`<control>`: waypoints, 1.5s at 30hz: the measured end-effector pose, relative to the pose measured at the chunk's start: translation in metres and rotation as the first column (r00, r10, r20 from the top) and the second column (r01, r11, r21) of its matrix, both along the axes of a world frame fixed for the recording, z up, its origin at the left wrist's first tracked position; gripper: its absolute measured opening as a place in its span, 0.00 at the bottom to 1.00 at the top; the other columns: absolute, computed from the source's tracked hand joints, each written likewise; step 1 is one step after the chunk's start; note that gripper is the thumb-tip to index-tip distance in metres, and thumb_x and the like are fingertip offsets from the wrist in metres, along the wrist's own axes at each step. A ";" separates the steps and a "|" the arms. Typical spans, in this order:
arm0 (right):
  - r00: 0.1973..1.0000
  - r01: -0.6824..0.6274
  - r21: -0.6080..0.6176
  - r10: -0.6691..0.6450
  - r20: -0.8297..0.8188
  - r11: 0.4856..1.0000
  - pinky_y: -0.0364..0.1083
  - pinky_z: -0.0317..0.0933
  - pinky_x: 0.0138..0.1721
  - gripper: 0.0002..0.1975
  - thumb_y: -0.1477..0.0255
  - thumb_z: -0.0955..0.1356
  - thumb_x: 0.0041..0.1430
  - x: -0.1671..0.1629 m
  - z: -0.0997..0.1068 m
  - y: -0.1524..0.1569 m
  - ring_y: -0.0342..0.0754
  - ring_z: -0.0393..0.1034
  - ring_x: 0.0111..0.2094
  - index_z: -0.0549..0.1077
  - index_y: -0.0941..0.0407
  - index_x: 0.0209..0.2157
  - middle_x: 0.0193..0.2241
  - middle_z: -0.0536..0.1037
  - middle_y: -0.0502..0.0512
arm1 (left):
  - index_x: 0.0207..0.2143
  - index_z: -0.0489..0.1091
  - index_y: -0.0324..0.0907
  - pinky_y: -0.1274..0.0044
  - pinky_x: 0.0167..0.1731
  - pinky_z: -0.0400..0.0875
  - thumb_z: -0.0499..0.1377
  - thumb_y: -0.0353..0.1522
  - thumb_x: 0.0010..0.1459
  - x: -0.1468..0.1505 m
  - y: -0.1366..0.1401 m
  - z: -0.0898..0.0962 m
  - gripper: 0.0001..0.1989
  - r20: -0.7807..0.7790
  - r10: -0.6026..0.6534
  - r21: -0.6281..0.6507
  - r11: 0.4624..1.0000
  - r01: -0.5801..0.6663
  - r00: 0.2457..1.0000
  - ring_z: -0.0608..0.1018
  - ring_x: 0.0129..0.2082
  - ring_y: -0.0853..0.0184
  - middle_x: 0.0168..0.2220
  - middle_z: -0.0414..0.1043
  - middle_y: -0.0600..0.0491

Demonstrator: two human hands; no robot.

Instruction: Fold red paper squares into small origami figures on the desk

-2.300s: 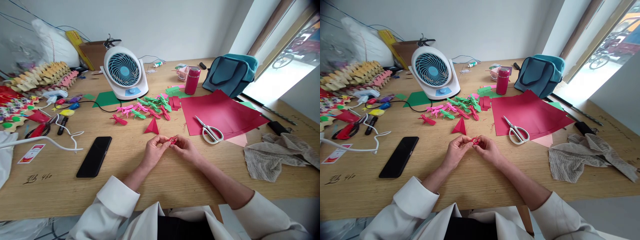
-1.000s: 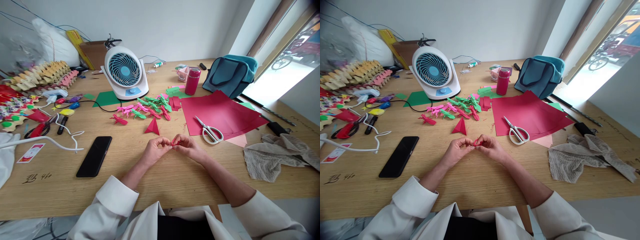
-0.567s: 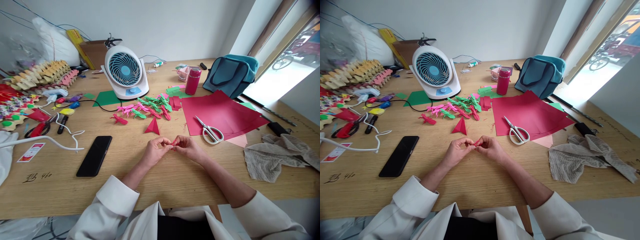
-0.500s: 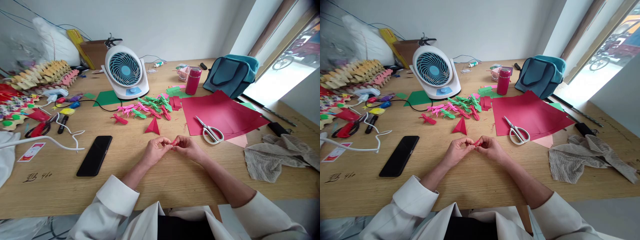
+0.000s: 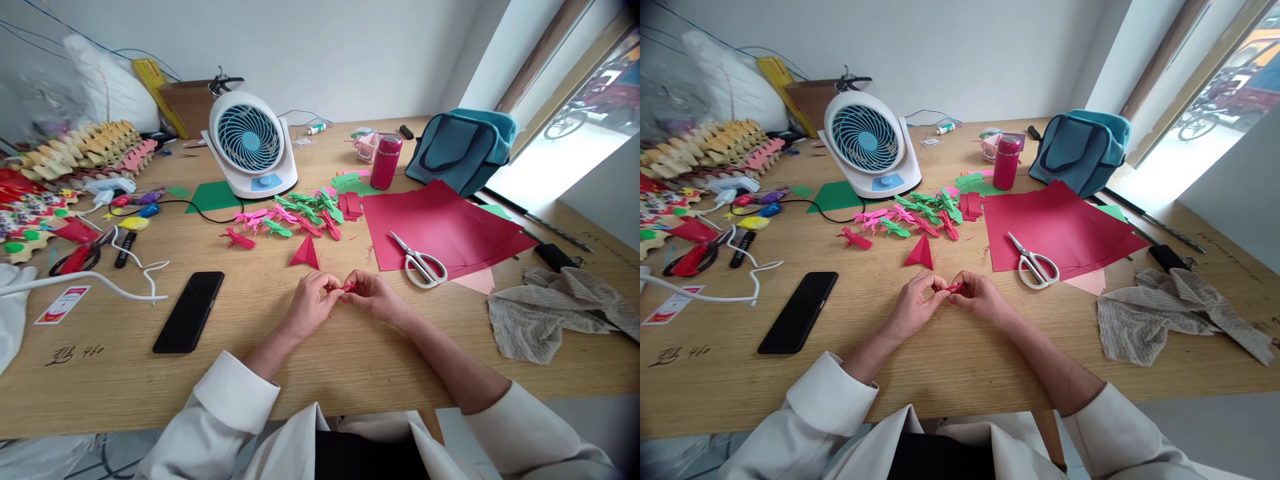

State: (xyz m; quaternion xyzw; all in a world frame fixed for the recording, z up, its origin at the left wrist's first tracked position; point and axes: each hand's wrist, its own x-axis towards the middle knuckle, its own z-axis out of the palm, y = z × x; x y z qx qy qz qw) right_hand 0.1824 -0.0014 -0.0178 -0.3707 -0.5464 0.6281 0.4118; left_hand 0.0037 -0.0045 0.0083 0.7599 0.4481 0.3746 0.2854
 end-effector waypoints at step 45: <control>0.978 0.081 -0.129 -0.104 -0.182 0.988 0.45 0.64 0.35 0.22 0.60 0.80 0.40 -0.010 0.004 0.002 0.44 0.69 0.28 0.70 0.54 0.31 0.27 0.75 0.48 | 0.51 0.65 0.40 0.75 0.44 0.73 0.63 0.28 0.53 0.002 0.001 -0.009 0.22 0.366 0.109 -0.292 0.956 0.002 0.924 0.79 0.37 0.69 0.34 0.75 0.53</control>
